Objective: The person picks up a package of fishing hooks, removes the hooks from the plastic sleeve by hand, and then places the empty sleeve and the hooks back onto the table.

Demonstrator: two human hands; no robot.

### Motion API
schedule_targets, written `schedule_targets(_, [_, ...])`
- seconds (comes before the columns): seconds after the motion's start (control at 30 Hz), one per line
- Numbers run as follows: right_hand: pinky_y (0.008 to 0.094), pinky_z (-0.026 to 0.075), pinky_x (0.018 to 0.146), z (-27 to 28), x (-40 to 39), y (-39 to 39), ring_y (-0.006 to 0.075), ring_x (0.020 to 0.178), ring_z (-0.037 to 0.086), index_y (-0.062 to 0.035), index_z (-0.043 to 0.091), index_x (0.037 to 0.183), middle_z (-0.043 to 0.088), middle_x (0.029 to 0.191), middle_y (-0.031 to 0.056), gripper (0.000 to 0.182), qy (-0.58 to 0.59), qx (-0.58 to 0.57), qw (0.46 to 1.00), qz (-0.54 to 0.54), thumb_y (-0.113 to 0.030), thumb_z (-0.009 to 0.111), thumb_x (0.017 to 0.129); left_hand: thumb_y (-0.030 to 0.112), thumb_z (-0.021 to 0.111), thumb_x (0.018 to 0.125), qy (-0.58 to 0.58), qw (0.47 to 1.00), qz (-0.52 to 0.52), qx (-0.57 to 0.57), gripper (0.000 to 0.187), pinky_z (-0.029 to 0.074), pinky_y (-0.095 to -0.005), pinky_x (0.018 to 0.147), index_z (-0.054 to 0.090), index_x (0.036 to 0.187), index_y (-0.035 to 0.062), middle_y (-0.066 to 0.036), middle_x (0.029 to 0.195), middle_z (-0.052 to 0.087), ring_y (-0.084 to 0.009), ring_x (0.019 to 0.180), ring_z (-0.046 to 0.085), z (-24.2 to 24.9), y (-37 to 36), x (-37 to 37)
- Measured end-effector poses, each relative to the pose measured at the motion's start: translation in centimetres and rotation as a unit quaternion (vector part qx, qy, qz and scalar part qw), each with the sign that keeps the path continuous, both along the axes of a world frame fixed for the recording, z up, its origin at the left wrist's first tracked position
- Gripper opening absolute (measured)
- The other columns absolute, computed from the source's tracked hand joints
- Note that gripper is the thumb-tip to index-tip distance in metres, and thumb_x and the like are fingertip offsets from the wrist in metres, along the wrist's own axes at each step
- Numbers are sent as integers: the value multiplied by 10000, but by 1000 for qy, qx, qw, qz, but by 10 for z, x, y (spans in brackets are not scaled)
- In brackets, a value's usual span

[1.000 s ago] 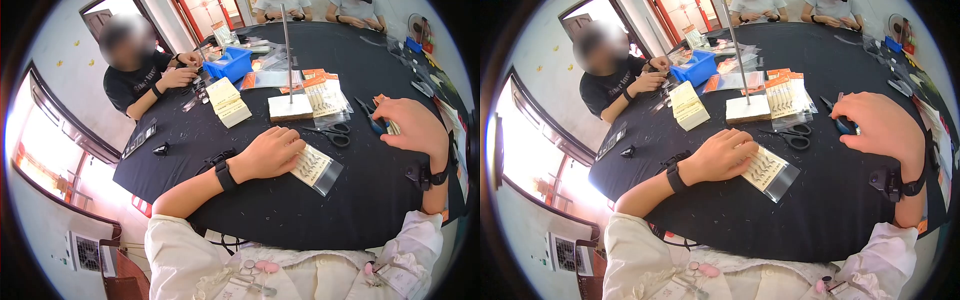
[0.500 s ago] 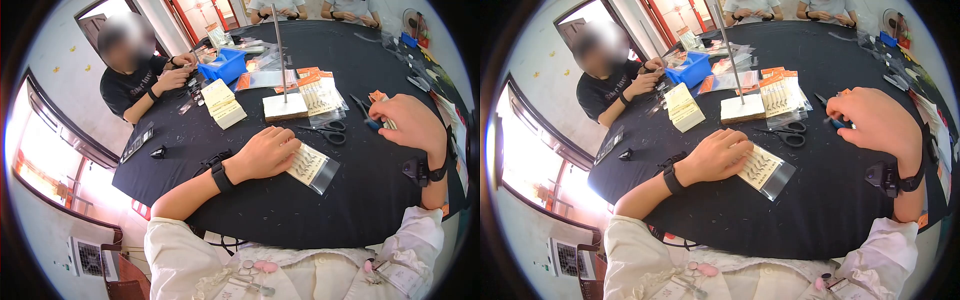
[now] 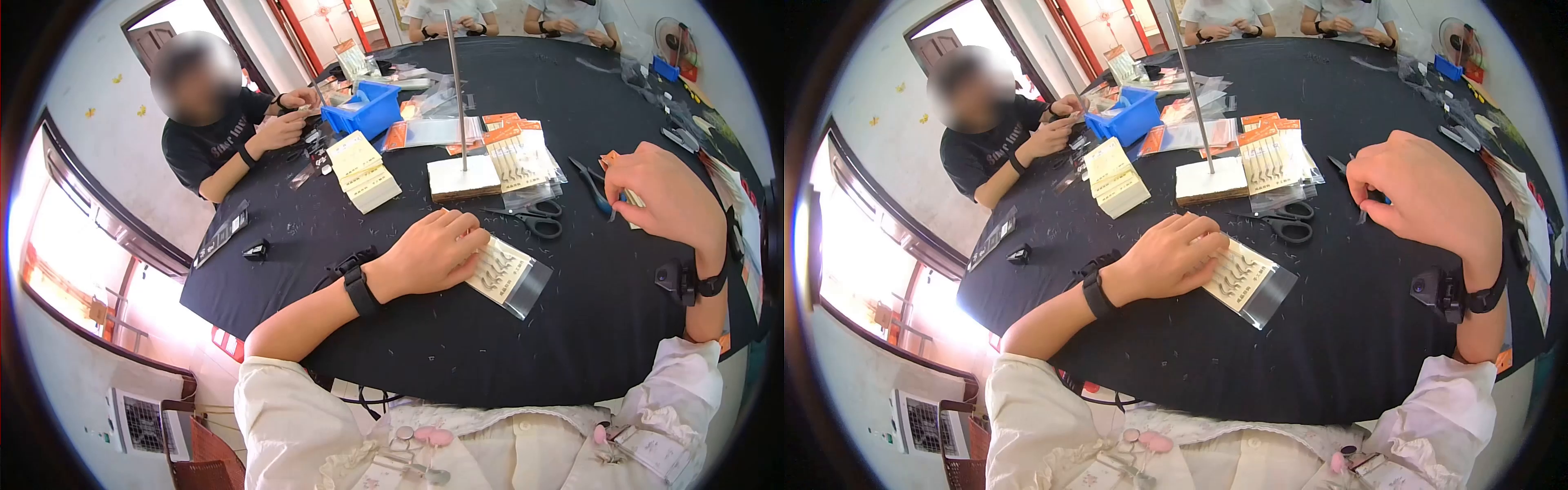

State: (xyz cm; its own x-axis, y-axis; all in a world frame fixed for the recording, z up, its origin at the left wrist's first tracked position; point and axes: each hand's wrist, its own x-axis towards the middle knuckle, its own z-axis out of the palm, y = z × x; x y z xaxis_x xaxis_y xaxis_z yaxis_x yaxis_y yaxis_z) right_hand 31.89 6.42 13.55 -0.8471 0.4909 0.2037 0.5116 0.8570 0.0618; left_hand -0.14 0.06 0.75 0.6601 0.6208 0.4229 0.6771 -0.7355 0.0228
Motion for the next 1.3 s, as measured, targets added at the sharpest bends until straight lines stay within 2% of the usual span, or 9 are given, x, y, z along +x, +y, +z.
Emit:
schedule_targets(0.33, [370,450,746,2,-8,-6,269,728,594,-99,599,1005,657,774,45,193,76,4,997,-13,-41,630,823,157,651,871,3,1000,1,5,189,499,-385,820,588,1033,85,-78,1018,596,-258,933,607,-1,0,-1])
schedule_targets(0.5, [366,453,730,6,-5,-7,270,722,598,-95,626,877,669,795,40,73,36,21,999,22,-63,642,812,145,644,869,-15,1000,-3,12,177,500,-386,823,589,1026,85,-78,1014,594,-260,928,607,-2,0,-1])
schedule_targets(0.77, [379,463,706,6,-8,-5,289,698,611,-77,641,851,671,784,75,29,39,31,998,24,-84,621,832,147,651,855,-18,1000,-9,23,203,500,-385,805,565,1032,96,-78,1012,575,-256,897,595,-5,1,-3])
schedule_targets(0.87, [393,477,676,5,-6,-3,310,692,626,-74,668,1051,676,783,99,185,39,40,997,44,-105,609,878,148,650,861,-12,1000,-7,18,189,500,-386,807,573,1024,90,-80,1012,582,-258,910,598,-2,1,-2])
schedule_targets(0.97, [409,483,658,10,-11,-14,338,712,639,-67,447,1441,680,800,147,499,109,-63,990,-65,-152,562,962,147,647,870,-10,1000,-9,10,173,499,-387,810,580,1016,82,-82,1011,589,-261,920,601,-3,-1,-1])
schedule_targets(1.1, [415,492,693,3,-4,0,339,763,648,-70,525,1373,688,847,147,431,134,-30,989,-58,-143,565,950,138,642,869,-22,1000,-16,9,165,495,-381,802,576,1006,72,-84,985,581,-257,889,596,-2,1,1])
schedule_targets(1.17, [421,498,735,0,4,11,335,818,648,-67,640,1219,694,887,127,304,51,59,997,-22,-129,574,929,130,639,862,-21,999,-25,15,163,491,-374,789,568,994,64,-84,955,568,-250,859,589,2,3,-1])
schedule_targets(1.2, [421,498,735,0,6,14,335,818,648,-67,640,1219,694,887,127,304,54,54,997,-27,-129,574,929,120,642,855,-21,999,-21,26,168,491,-373,787,572,997,62,-85,954,567,-251,853,587,3,2,0])
schedule_targets(1.3, [408,498,734,-2,9,22,313,822,644,-66,707,939,682,894,89,122,84,80,993,32,-96,621,859,115,653,845,-25,1000,-13,11,196,494,-381,792,588,1023,64,-91,988,582,-265,861,595,0,-3,2])
